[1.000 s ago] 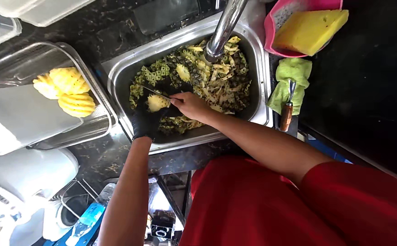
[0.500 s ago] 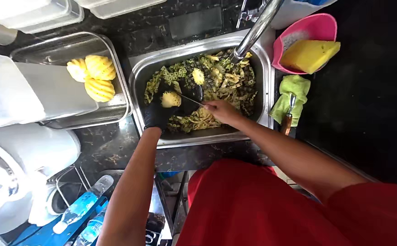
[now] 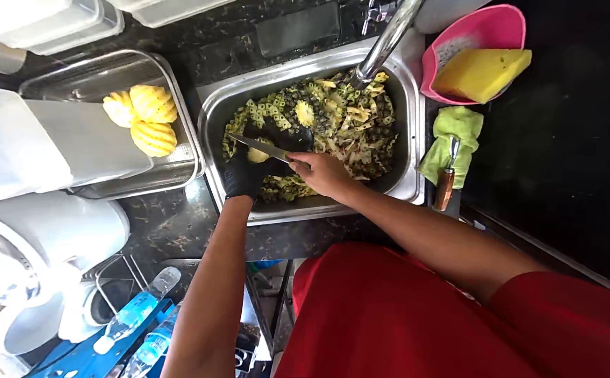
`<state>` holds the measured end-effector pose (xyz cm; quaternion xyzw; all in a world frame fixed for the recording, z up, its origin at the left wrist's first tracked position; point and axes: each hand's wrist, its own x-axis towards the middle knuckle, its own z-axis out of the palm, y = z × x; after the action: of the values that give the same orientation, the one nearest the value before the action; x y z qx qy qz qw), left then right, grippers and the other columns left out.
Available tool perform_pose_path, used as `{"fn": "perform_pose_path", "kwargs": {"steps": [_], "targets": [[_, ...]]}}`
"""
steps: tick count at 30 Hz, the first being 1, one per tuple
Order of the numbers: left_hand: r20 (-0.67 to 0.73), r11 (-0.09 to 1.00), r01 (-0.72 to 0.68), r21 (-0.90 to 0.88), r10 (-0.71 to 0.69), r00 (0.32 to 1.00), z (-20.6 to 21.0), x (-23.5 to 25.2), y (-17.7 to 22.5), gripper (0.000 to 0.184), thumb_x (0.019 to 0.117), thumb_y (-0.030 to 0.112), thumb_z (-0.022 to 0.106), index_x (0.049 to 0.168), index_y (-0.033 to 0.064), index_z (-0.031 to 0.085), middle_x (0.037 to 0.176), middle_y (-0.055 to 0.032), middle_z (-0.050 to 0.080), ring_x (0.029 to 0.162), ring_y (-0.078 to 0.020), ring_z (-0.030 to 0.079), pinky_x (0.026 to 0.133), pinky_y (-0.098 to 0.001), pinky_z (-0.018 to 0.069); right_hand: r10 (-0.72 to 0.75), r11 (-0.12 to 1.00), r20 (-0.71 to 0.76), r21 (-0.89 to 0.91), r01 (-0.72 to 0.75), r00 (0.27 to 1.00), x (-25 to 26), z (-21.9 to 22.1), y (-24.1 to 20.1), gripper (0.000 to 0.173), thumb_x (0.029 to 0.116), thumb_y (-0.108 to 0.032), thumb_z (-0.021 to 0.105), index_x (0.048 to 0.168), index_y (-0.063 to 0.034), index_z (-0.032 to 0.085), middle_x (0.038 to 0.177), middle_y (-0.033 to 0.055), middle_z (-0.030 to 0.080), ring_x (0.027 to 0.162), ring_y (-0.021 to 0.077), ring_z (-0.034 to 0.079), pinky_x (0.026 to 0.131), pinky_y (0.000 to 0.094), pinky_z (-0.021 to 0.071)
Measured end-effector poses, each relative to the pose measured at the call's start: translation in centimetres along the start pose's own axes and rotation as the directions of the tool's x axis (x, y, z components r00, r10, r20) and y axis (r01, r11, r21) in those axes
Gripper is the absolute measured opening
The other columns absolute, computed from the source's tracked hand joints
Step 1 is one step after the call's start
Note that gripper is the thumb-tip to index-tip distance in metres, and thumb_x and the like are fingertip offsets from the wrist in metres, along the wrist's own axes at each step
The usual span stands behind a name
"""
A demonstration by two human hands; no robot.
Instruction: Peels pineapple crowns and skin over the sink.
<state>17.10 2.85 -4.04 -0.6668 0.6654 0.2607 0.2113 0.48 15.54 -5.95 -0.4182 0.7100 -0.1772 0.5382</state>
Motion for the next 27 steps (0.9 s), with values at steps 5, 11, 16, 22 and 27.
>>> {"fn": "perform_pose_path", "kwargs": {"steps": [5,11,16,22,27], "targets": [[0.000,1.000,-0.010,0.028,0.010,1.000,-0.2,0.0,0.0,0.085,0.0744,0.060,0.084,0.144,0.0220,0.056,0.125,-0.0186,0.068,0.117,-0.0409,0.065,0.096,-0.0670,0.0511,0.009,0.999,0.013,0.035,-0.010,1.000,2.0,0.5,-1.0,0.041,0.1072,-0.051,0.045,0.144,-0.0398,0.060,0.123,0.0004,0.074,0.108,0.0262,0.071,0.088,0.0607,0.0559],[0.011,1.000,-0.013,-0.021,0.013,1.000,-0.3,0.3,0.4,0.086,0.0740,0.058,0.086,0.148,0.0292,0.052,0.126,-0.0161,0.069,0.117,-0.0384,0.065,0.097,-0.0672,0.0493,0.025,0.982,0.069,0.184,-0.038,0.997,1.8,-0.3,-0.2,0.042,0.1084,-0.048,0.044,0.143,-0.0338,0.063,0.130,-0.0021,0.071,0.117,0.0201,0.068,0.098,0.0565,0.0543],[0.020,1.000,-0.024,-0.012,0.025,0.999,-0.4,0.3,0.5,0.087,0.0757,0.055,0.085,0.150,0.0296,0.050,0.125,-0.0182,0.069,0.116,-0.0409,0.065,0.097,-0.0687,0.0488,0.030,0.975,0.071,0.219,-0.045,0.997,3.4,0.4,0.3,0.040,0.1083,-0.046,0.045,0.139,-0.0306,0.066,0.126,-0.0007,0.072,0.115,0.0193,0.069,0.097,0.0556,0.0548],[0.021,1.000,-0.010,-0.014,0.010,1.000,-0.4,0.5,0.6,0.089,0.0740,0.054,0.087,0.151,0.0301,0.049,0.125,-0.0180,0.069,0.115,-0.0418,0.065,0.095,-0.0682,0.0495,0.034,0.964,0.081,0.259,-0.054,0.996,3.1,0.2,0.8,0.042,0.1089,-0.046,0.044,0.140,-0.0293,0.065,0.130,-0.0009,0.071,0.119,0.0181,0.067,0.101,0.0545,0.0531],[0.013,1.000,0.005,-0.028,-0.004,1.000,0.1,0.3,0.4,0.090,0.0751,0.054,0.087,0.152,0.0299,0.047,0.129,-0.0178,0.067,0.118,-0.0414,0.064,0.098,-0.0677,0.0485,0.055,0.922,0.116,0.376,-0.095,0.992,5.6,1.0,0.9,0.038,0.1091,-0.039,0.049,0.134,-0.0194,0.069,0.119,0.0078,0.072,0.099,0.0204,0.068,0.087,0.0479,0.0553]]}}
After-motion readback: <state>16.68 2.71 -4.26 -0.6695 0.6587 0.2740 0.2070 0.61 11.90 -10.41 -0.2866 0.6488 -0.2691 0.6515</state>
